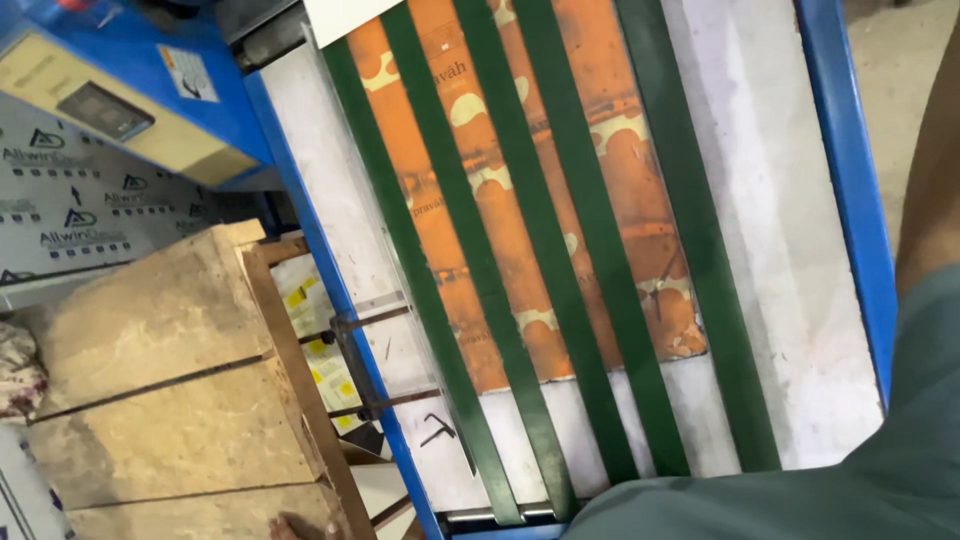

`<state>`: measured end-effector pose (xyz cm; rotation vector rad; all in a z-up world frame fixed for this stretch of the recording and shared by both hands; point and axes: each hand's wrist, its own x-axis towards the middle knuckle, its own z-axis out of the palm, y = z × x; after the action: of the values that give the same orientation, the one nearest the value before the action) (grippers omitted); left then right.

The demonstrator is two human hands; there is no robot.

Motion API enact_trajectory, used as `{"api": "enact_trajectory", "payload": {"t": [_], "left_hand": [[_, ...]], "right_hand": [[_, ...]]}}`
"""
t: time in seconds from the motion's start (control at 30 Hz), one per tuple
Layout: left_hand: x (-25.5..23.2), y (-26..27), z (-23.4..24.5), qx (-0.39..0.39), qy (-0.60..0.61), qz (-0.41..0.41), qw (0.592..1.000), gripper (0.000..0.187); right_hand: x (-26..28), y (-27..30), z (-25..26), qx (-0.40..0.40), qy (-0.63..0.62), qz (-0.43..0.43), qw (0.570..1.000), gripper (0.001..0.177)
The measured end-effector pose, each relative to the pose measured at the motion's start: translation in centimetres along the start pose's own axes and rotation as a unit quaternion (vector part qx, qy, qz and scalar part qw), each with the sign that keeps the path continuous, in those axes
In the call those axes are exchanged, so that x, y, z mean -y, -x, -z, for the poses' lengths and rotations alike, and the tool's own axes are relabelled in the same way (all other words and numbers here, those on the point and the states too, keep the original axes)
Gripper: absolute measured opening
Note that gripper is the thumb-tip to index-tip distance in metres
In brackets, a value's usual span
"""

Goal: The person repeatedly picks up printed sheets from a wooden table and feeds them one by one into a blue conveyor machine. The sheets move along the conveyor belt and exit the frame. The person continues this process until the stack is depleted.

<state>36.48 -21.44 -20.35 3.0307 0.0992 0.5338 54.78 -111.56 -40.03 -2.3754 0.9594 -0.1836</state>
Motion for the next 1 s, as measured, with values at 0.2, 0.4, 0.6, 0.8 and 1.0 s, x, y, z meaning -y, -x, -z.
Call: {"api": "enact_trajectory", "payload": {"t": [0.2, 0.4, 0.6, 0.8, 1.0], "left_hand": [[1.2, 2.6, 0.4, -0.004, -0.006, 0.019, 1.000, 0.089], [1.2, 4.5, 1.0, 0.006, -0.026, 0.027, 0.999, 0.089], [1.3, 4.8, 0.9, 0.039, -0.013, 0.048, 0.998, 0.094], [1.8, 4.6, 1.0, 0.099, -0.007, 0.089, 0.991, 0.097], [1.5, 3.9, 0.9, 0.122, 0.018, 0.103, 0.987, 0.100]], "right_hand": [[-1.6, 5.7, -0.6, -0.013, -0.169, 0.011, 0.986, 0.058], [-3.6, 29.7, 0.8, -0.067, -0.082, 0.125, 0.986, 0.059], [-3.8, 34.3, -0.6, -0.074, -0.011, 0.116, 0.990, 0.065], [-3.2, 33.7, -0.9, -0.106, -0.034, 0.138, 0.984, 0.065], [-1.4, 34.0, 1.4, -0.102, -0.135, 0.078, 0.983, 0.067]]}}
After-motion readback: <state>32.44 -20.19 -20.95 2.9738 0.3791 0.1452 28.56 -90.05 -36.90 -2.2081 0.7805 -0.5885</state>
